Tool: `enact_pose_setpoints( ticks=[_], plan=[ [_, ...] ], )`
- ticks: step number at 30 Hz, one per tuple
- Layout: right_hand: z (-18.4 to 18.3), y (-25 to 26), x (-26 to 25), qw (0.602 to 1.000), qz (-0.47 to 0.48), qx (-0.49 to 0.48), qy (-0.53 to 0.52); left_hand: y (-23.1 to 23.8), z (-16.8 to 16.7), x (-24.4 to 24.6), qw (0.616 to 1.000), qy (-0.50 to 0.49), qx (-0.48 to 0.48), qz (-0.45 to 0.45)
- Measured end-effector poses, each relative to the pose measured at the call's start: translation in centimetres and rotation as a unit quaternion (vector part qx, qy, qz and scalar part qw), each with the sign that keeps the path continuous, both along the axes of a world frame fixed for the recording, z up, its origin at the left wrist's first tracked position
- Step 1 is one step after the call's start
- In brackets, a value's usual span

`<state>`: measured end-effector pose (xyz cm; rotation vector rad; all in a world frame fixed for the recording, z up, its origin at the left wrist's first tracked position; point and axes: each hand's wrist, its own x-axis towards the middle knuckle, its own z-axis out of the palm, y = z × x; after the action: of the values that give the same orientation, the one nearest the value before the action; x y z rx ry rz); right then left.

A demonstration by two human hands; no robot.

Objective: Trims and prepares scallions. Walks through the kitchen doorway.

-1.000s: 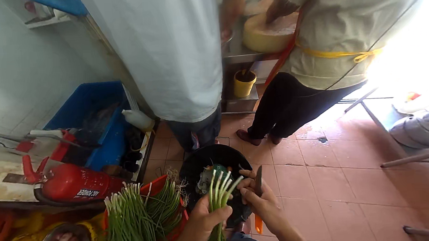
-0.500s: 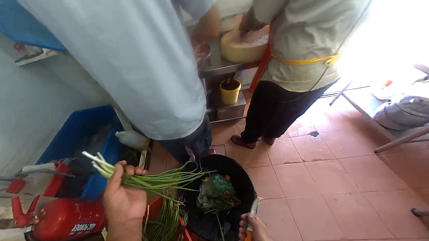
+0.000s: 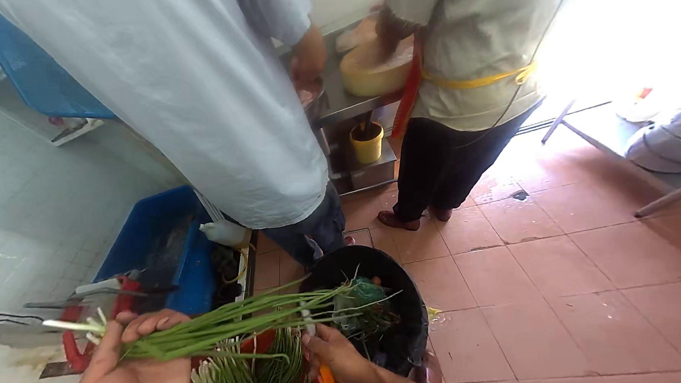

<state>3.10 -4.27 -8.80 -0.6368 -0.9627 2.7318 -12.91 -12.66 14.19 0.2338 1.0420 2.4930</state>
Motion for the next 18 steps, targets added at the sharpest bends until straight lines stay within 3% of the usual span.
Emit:
enact_pose_setpoints(
  ticks=[3, 6, 11, 14, 16, 18],
  plan=[
    [-0.2, 2.2, 1.1, 0.990, 0.023, -0.027, 0.139, -3.9, -1.0, -1.4, 0.999, -0.014, 0.031, -0.004],
    [-1.1, 3.7, 1.6, 0.976, 0.086, -0.023, 0.201, -7.9, -2.9, -2.6, 0.997, -0.048, 0.028, 0.058],
    [-1.5, 3.8, 1.6, 0.984, 0.161, -0.044, 0.067, -13.3, -6.3, -3.6, 0.985, -0.121, -0.005, 0.125],
    [-2.7, 2.9, 3.4, 0.958, 0.263, -0.062, 0.097, -16.7, -7.1, -5.5, 0.973, -0.121, -0.044, 0.192],
    [-4.1, 3.1, 5.8, 0.959, 0.242, -0.099, 0.111, -19.6, -6.8, -7.9, 0.962, -0.112, -0.062, 0.241],
    [-6.3, 4.2, 7.6, 0.981, 0.164, -0.099, -0.002, -22.6, -6.6, -10.2, 0.955, -0.102, -0.131, 0.244]
  ],
)
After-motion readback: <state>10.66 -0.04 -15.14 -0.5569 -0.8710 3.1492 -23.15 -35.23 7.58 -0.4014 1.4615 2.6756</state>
